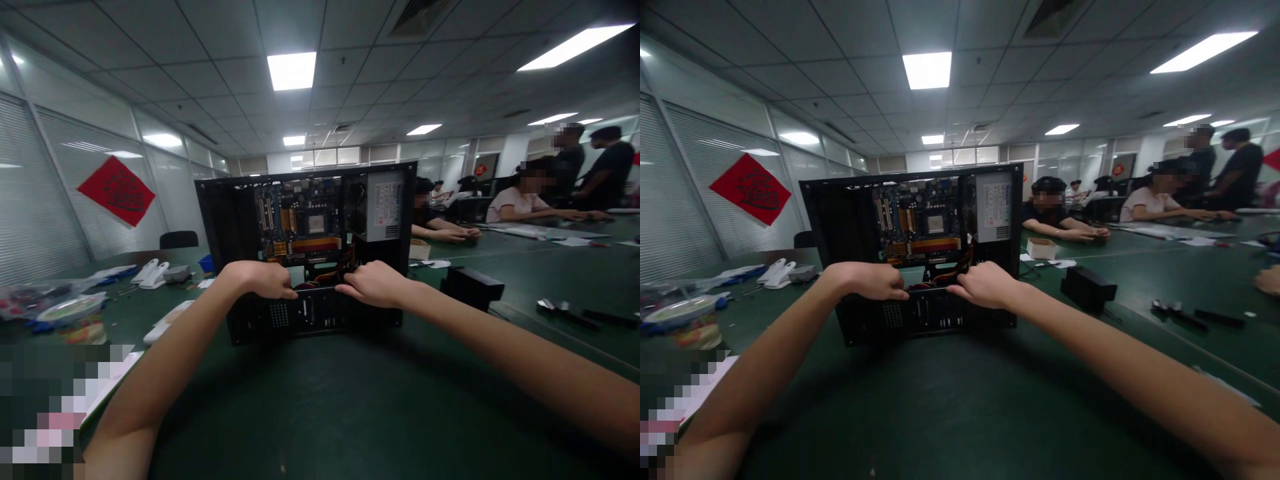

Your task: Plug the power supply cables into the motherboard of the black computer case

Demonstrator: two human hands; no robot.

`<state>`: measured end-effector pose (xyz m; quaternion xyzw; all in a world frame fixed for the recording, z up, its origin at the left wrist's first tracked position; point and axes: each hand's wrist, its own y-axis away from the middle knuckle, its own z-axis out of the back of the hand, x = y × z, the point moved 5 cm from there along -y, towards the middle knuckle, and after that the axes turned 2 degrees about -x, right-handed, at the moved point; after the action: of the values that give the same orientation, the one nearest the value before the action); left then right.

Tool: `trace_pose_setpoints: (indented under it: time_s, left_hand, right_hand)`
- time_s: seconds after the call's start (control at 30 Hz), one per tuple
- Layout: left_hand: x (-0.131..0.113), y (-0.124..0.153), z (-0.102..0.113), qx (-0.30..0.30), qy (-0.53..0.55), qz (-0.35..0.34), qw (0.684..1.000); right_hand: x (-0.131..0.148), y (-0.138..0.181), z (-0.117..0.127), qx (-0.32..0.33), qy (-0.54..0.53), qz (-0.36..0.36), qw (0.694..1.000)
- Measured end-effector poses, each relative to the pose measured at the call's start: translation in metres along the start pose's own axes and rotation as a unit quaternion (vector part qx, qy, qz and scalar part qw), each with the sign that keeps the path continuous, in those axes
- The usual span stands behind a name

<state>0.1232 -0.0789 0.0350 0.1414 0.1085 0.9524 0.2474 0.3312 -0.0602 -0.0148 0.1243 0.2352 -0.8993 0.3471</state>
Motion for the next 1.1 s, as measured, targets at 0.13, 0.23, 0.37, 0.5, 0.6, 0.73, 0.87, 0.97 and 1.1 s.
trace_pose_setpoints:
  time_s: [0.13,0.23,0.37,0.5,0.6,0.73,0.87,0.97,1.1]
  left_hand:
    - [-0.009,-0.009,0.014,-0.014,-0.020,-0.065,0.998]
    - [-0.009,-0.014,0.027,-0.033,0.001,-0.076,0.997]
    - [0.005,-0.006,0.051,-0.117,0.037,-0.045,0.991]
    - [0.014,0.009,0.056,-0.141,0.073,-0.076,0.984]
    - [0.016,0.013,0.047,-0.115,0.072,-0.096,0.986]
    - [0.009,0.011,0.047,-0.151,0.041,-0.126,0.980]
    - [-0.011,0.007,0.053,-0.171,0.045,-0.190,0.966]
    - [-0.026,0.009,0.056,-0.191,0.048,-0.212,0.957]
    - [-0.031,0.018,0.064,-0.287,0.050,-0.197,0.936]
  right_hand:
    - [0.018,-0.036,0.020,-0.011,-0.118,0.023,0.993]
    - [0.029,-0.068,0.022,0.014,-0.206,0.062,0.977]
    - [0.033,-0.097,0.004,0.156,-0.233,0.088,0.956]
    - [0.024,-0.101,0.014,0.158,-0.287,0.126,0.936]
    - [0.000,-0.088,0.042,0.082,-0.360,0.099,0.924]
    - [-0.025,-0.056,0.083,-0.011,-0.394,0.086,0.915]
    - [-0.025,-0.033,0.104,-0.020,-0.369,0.114,0.922]
    - [-0.024,-0.028,0.111,-0.051,-0.368,0.116,0.921]
    - [-0.025,-0.028,0.114,-0.087,-0.389,0.110,0.911]
